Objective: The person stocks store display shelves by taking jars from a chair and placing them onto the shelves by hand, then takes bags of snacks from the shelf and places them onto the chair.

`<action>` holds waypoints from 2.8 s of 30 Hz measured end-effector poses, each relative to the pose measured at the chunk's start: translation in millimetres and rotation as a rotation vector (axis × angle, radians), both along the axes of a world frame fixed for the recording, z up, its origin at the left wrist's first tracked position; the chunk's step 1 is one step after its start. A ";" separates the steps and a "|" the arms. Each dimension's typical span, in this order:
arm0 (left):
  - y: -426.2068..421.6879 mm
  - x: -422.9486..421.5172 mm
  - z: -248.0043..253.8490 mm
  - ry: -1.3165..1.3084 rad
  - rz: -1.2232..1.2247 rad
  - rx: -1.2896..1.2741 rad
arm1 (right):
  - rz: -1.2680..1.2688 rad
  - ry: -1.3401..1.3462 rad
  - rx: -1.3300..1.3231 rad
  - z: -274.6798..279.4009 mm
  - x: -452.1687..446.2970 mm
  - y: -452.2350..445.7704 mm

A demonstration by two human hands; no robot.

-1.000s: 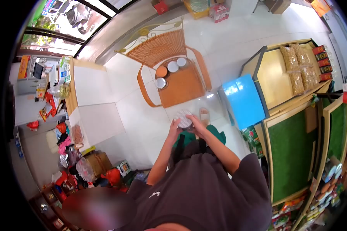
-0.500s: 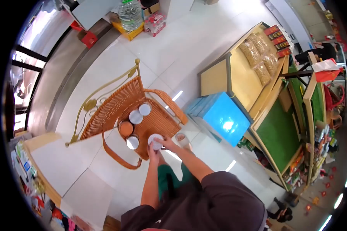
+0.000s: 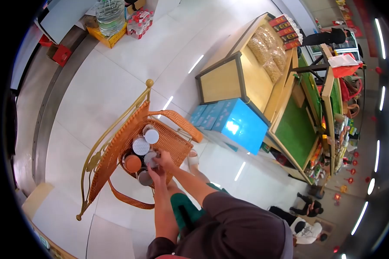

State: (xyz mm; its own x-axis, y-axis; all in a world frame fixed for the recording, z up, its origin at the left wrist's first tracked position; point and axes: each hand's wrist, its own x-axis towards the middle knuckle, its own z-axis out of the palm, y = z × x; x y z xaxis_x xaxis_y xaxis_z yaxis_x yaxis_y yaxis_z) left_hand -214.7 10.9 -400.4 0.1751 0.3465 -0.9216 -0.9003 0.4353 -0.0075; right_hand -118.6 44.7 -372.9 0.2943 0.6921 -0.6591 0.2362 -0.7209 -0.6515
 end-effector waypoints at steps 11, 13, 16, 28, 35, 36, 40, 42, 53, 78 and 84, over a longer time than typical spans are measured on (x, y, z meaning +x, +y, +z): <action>-14.3 -3.5 -30.0 0.005 -0.152 -0.031 | 0.104 0.061 -0.220 6.7 7.9 -7.9; -20.3 -1.2 -27.8 0.060 -0.198 -0.049 | 0.229 -0.004 -0.249 19.8 24.0 -2.6; -27.3 4.6 12.8 0.154 -0.391 -0.109 | 0.321 -0.028 -0.160 34.5 47.0 -15.1; -73.2 -101.4 66.3 0.340 -1.304 0.203 | -0.227 0.544 -0.049 155.0 134.3 -176.0; -105.9 6.3 123.5 0.541 -1.389 0.394 | -0.566 0.598 0.092 118.9 172.2 -433.6; -118.9 41.4 128.9 0.540 -1.452 0.393 | -0.679 0.619 0.096 105.7 179.6 -477.9; -197.1 194.5 129.4 0.499 -2.000 0.649 | -1.722 0.619 0.623 124.7 187.9 -653.8; -241.8 266.6 142.5 0.386 -2.257 0.856 | -2.145 0.608 1.034 160.0 194.6 -716.2; -456.1 462.1 221.2 -0.099 -2.499 0.943 | -2.722 0.415 0.812 106.4 75.1 -841.6; -721.9 709.3 150.4 0.390 -2.593 1.591 | -2.089 0.345 0.155 115.5 411.3 -1120.5; -847.7 757.9 183.7 0.308 -2.898 1.563 | -2.137 0.553 0.144 101.4 417.1 -1219.7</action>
State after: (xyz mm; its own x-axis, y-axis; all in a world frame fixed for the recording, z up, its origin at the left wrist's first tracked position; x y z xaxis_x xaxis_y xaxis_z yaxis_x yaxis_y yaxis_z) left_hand 543.2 -836.8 -216.6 0.6575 -0.2174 -0.7214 0.4699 -0.6301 0.6182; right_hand 298.6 -1175.0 -271.5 0.3137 -0.2762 -0.9085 -0.7818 0.4678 -0.4122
